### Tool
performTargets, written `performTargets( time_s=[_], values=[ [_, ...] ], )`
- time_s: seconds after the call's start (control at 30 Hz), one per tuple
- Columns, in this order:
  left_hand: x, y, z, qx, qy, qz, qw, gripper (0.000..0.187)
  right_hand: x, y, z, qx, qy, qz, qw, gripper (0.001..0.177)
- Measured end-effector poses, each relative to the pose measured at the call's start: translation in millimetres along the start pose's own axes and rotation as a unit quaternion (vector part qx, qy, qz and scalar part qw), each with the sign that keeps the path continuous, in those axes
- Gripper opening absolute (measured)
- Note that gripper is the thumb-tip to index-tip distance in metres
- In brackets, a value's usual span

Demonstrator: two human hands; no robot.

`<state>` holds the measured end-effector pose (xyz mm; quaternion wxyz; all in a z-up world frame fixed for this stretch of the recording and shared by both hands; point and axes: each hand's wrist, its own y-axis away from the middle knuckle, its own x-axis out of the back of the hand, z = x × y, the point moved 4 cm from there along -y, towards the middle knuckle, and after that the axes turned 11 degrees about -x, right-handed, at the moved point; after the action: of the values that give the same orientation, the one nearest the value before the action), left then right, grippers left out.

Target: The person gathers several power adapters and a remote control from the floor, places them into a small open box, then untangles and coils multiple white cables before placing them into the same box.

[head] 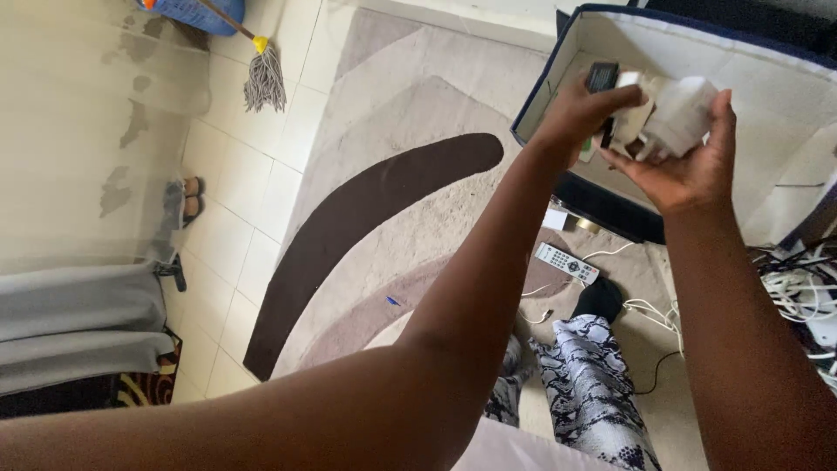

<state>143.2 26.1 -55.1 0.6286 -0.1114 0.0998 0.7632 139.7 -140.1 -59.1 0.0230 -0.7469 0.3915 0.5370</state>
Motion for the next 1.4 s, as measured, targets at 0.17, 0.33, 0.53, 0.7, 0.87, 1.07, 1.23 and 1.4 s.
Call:
performTargets(
  time_s=[0.17,0.33,0.53,0.7,0.87,1.07,1.23,1.4],
  values=[
    [23,-9,9,-0.044,-0.157,0.107,0.981,0.047,50,-72,19,0.020,-0.084,-0.035,0.996,0.096],
    [38,9,15,-0.006,-0.124,0.115,0.986,0.044,86,-147,32,0.026,-0.122,0.020,0.992,0.073],
    [60,36,22,0.037,-0.042,0.083,0.995,0.046,55,-135,38,0.037,-0.097,0.051,0.993,0.061],
    [90,39,34,0.061,-0.043,0.115,0.991,0.046,15,-66,46,0.019,-0.085,0.122,0.989,0.050],
    [82,17,23,0.025,-0.048,0.041,0.998,0.045,-28,-30,41,0.032,0.032,0.123,0.991,0.053],
    [54,-2,7,0.101,-0.032,0.006,0.994,0.048,-58,-29,35,0.066,0.186,0.214,0.957,0.052],
    [47,-14,-33,0.109,-0.019,-0.058,0.992,0.039,-29,-39,28,0.053,0.108,0.192,0.974,0.049],
    [46,-43,-74,0.117,-0.085,-0.068,0.987,0.035,-6,-51,28,0.031,0.028,0.225,0.974,0.052]
  ],
)
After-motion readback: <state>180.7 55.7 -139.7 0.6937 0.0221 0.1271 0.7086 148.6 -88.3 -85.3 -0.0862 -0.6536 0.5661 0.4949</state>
